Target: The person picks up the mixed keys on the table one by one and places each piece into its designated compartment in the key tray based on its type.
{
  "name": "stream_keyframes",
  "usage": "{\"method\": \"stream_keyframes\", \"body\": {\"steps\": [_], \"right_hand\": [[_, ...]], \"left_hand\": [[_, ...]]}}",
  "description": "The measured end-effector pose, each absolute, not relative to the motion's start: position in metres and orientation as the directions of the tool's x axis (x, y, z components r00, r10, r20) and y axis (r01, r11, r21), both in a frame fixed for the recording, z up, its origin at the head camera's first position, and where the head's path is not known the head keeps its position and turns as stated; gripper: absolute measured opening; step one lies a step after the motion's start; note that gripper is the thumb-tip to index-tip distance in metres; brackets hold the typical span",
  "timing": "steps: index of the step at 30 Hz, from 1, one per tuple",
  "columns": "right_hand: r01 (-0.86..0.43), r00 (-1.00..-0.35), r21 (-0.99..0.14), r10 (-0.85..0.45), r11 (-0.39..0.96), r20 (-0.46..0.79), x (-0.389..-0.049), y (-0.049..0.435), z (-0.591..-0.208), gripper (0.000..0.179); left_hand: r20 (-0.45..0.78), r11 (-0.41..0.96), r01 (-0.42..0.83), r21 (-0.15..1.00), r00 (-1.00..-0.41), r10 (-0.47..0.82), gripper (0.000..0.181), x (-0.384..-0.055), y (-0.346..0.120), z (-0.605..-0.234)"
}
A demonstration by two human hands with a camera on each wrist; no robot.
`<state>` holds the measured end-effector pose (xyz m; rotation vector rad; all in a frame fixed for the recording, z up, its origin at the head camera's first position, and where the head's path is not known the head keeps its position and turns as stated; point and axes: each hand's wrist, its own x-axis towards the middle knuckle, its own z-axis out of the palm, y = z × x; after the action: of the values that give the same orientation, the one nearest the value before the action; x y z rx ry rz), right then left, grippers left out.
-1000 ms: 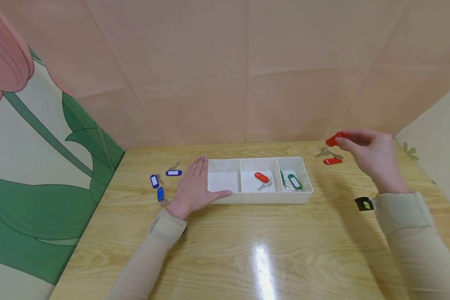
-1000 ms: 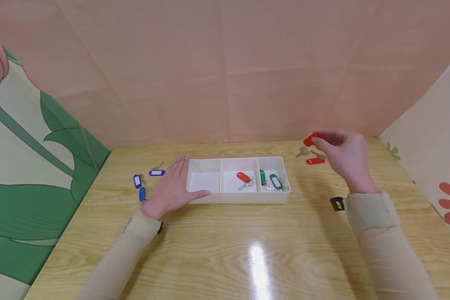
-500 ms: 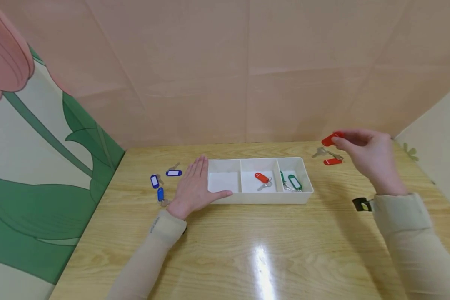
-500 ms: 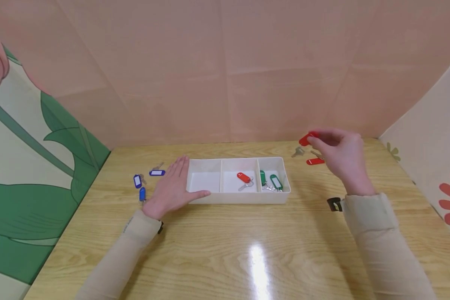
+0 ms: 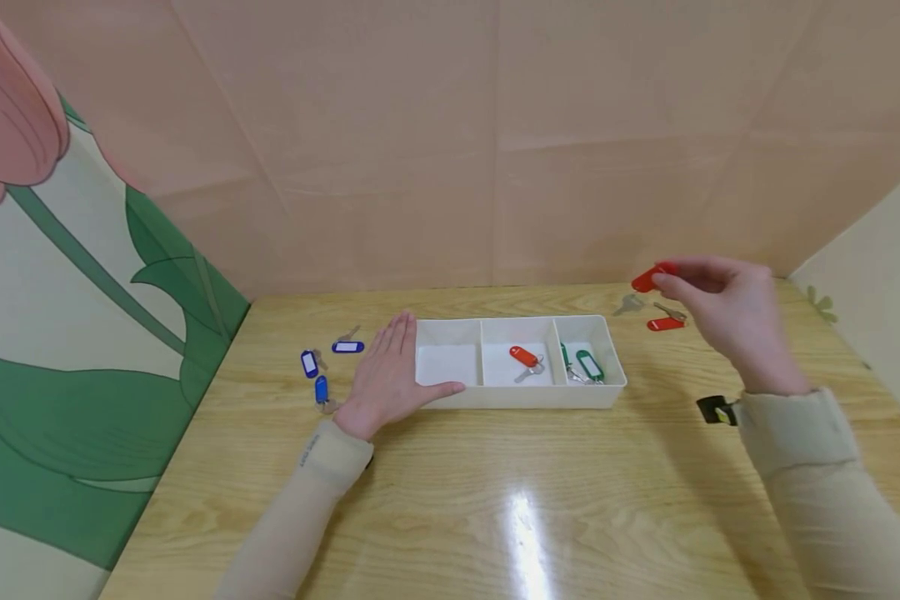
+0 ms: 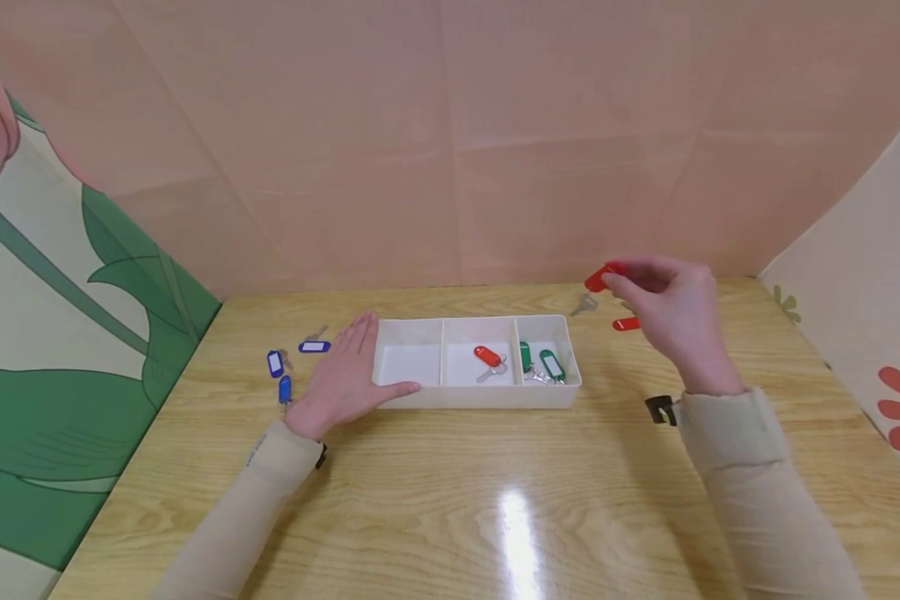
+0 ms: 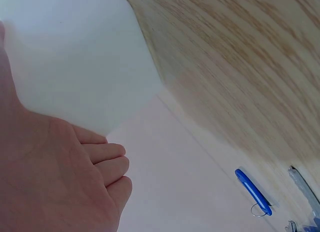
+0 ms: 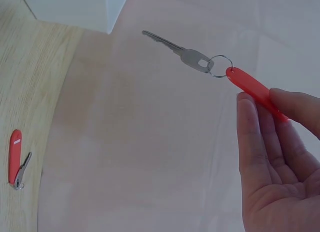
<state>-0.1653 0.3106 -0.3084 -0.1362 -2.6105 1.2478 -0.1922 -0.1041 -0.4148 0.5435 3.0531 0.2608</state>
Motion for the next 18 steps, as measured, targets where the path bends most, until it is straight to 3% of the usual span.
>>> {"method": "stream_keyframes", "body": {"steps": [11, 18], "right_hand": [[-0.077, -0.963, -0.825, 0.172, 0.560, 0.207, -0.161, 0.299, -0.304, 0.045], [-0.099, -0.962, -0.802, 0.150, 0.588, 0.229, -0.157, 0.290, -0.302, 0.045]], "left_hand": [[0.002, 0.929, 0.339, 0.150, -0.939, 0.343, 0.134, -0.192, -0.104, -0.416], [-0.008, 0.928, 0.338, 0.156, -0.939, 0.344, 0.134, -0.191, -0.104, -0.416]]}}
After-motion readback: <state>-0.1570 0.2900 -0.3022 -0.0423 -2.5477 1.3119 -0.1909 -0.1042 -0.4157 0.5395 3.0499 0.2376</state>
